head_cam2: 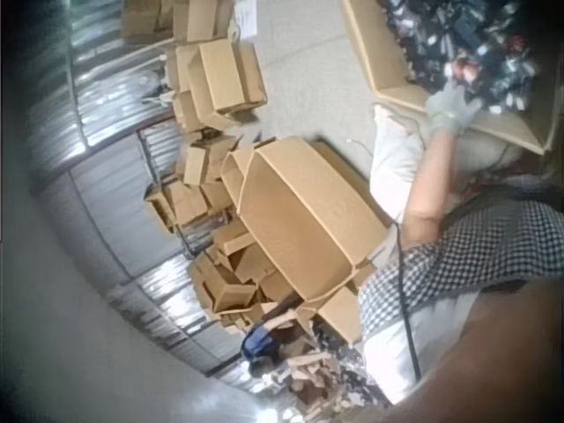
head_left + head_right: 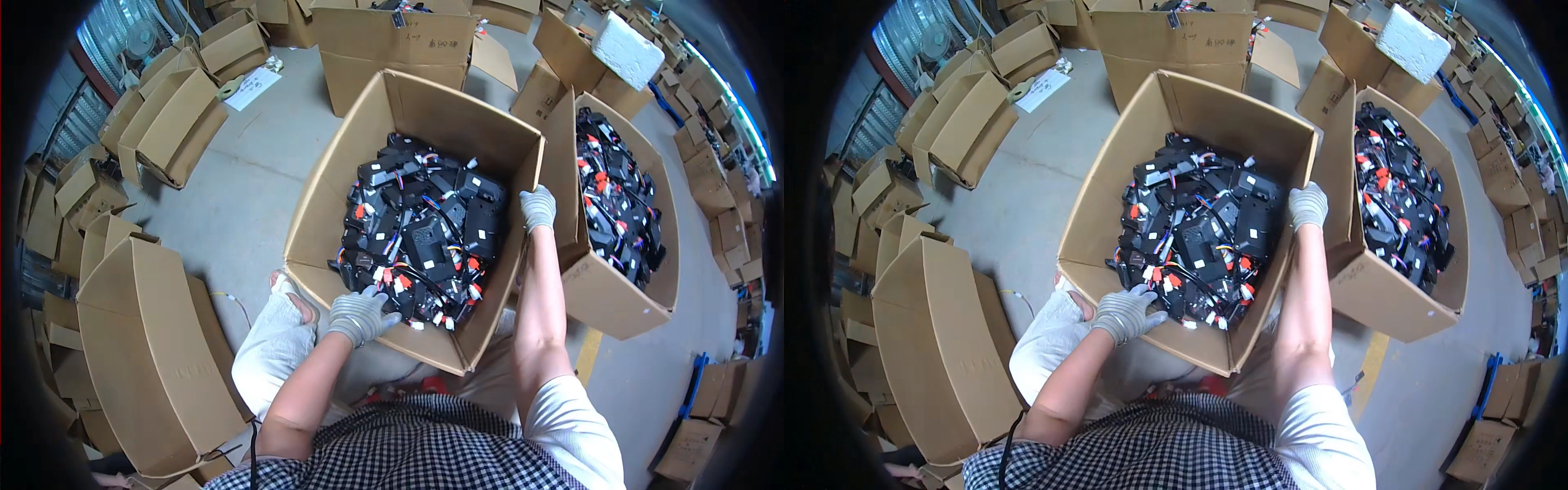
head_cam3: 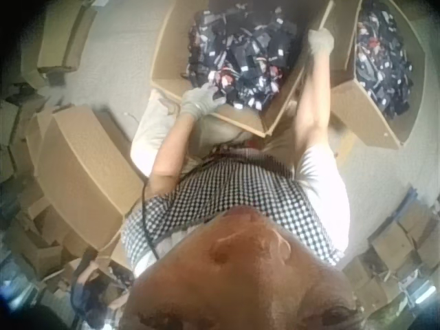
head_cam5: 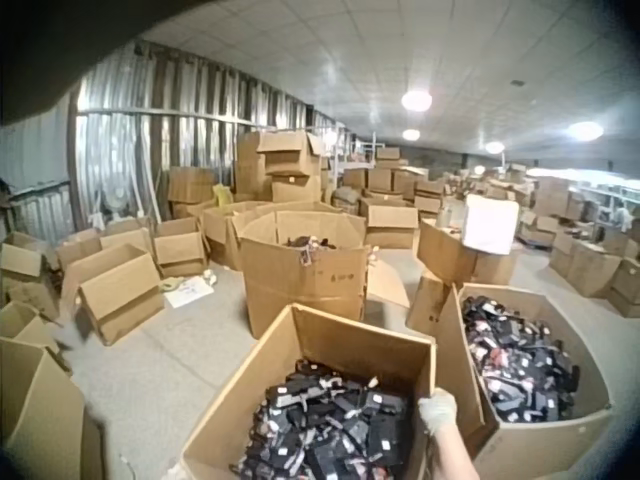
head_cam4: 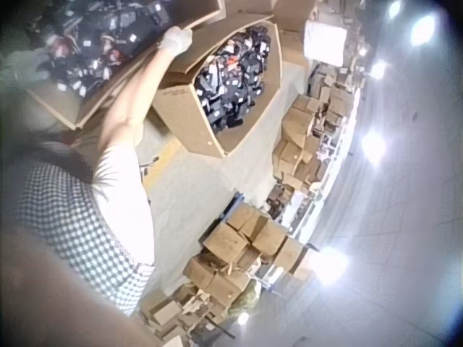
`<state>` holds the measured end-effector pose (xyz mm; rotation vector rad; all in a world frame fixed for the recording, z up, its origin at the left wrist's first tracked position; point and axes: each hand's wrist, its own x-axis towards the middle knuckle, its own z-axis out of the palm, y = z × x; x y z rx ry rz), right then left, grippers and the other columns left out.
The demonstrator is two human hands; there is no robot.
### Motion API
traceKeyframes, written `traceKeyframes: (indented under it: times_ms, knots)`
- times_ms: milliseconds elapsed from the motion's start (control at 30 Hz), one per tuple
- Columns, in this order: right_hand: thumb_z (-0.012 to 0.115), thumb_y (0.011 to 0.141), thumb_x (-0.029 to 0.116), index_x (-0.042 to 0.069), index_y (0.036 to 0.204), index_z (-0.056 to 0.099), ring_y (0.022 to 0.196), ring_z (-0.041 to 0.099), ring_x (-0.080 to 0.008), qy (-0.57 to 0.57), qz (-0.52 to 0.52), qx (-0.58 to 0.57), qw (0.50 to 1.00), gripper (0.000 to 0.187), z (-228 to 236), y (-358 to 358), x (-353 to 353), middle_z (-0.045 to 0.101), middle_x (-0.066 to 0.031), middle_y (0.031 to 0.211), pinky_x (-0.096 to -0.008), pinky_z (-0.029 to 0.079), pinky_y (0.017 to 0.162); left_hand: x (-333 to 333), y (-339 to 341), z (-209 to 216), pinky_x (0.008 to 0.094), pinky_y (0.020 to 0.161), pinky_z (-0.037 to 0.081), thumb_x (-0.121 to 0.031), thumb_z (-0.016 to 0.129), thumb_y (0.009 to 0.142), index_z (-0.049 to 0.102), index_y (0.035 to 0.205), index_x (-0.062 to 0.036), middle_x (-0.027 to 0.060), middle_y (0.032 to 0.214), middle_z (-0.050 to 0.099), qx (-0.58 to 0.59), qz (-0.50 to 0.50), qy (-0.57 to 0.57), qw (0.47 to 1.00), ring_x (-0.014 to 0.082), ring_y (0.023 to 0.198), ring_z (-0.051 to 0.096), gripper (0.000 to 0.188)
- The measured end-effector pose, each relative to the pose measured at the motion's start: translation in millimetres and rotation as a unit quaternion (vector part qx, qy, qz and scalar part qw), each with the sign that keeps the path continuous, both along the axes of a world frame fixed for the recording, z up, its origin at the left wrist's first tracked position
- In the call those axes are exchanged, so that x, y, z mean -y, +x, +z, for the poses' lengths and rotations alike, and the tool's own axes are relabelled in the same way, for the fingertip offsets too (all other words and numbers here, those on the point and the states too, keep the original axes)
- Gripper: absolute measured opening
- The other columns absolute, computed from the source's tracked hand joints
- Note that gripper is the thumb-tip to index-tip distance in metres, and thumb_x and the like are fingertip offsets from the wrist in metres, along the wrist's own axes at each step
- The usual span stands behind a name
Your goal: The person sorts electronic modules with wiring harnesses by hand, taking them from a large cardboard box on the floor.
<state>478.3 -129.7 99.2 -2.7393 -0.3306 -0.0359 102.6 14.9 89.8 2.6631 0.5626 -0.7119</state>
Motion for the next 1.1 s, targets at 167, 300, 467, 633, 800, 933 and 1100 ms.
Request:
traceKeyframes:
  times_ms: [167,300,467,633,800,933,1100]
  knots:
    - [0.056,0.082,0.027,0.001,0.109,0.054,0.089,0.06,-0.0409,0.097,0.0,0.065,0.993,0.037,37,-130,45,0.062,-0.025,0.096,-0.0468,0.047,0.078,29,-90,-48,0.0387,0.09,0.043,-0.05,0.053,0.081,0.055,0.12,-0.0091,0.0107,0.131,0.046,0.075,0.011,0.04,0.996,0.028,0.109,0.054,0.056]
    - [0.059,0.086,0.024,0.0,0.115,0.052,0.078,0.063,-0.0254,0.255,-0.062,0.119,0.957,0.038,48,-249,92,0.064,-0.0154,0.091,-0.036,0.048,0.075,53,-151,-105,0.0384,0.09,0.042,-0.046,0.053,0.083,0.062,0.107,-0.0084,0.0132,0.122,0.051,-0.014,0.03,0.031,0.999,0.0254,0.106,0.054,0.046]
    - [0.061,0.086,0.021,0.001,0.112,0.053,0.071,0.062,-0.0253,0.28,0.041,0.122,0.951,0.034,61,-259,91,0.064,-0.0138,0.083,-0.0357,0.048,0.068,79,-173,-126,0.04,0.085,0.042,-0.042,0.05,0.085,0.064,0.092,-0.0085,0.0132,0.096,0.059,0.053,0.113,0.022,0.992,0.0266,0.098,0.054,0.037]
    - [0.061,0.082,0.019,0.004,0.108,0.053,0.08,0.062,-0.0367,0.206,0.099,0.163,0.96,0.031,57,-230,47,0.064,-0.0178,0.088,-0.0402,0.048,0.073,103,-165,-159,0.0426,0.075,0.043,-0.033,0.056,0.078,0.065,0.091,-0.0134,0.0138,0.089,0.059,0.154,0.07,0.059,0.984,0.0304,0.087,0.055,0.024]
    - [0.062,0.081,0.021,0.005,0.108,0.053,0.085,0.062,-0.0383,0.225,0.138,0.173,0.949,0.032,43,-184,45,0.065,-0.019,0.089,-0.0409,0.049,0.075,157,-119,-170,0.0443,0.087,0.038,-0.036,0.058,0.077,0.056,0.107,-0.0113,0.0154,0.102,0.054,0.199,0.175,0.104,0.959,0.0309,0.101,0.05,0.04]
    - [0.063,0.083,0.022,0.005,0.113,0.053,0.084,0.063,-0.0344,0.274,0.141,0.101,0.946,0.036,39,-188,65,0.066,-0.0169,0.092,-0.0389,0.048,0.077,146,-130,-165,0.0451,0.094,0.036,-0.035,0.056,0.079,0.055,0.11,-0.0089,0.0185,0.114,0.052,0.164,0.131,0.044,0.977,0.0318,0.11,0.048,0.041]
    - [0.063,0.084,0.028,0.006,0.115,0.055,0.086,0.064,-0.0305,0.268,0.087,0.114,0.953,0.039,38,-189,74,0.067,-0.0147,0.096,-0.0374,0.048,0.078,110,-138,-99,0.0395,0.088,0.044,-0.029,0.058,0.077,0.062,0.097,-0.0048,0.012,0.096,0.064,-0.031,0.035,-0.043,0.998,0.0293,0.095,0.059,0.031]
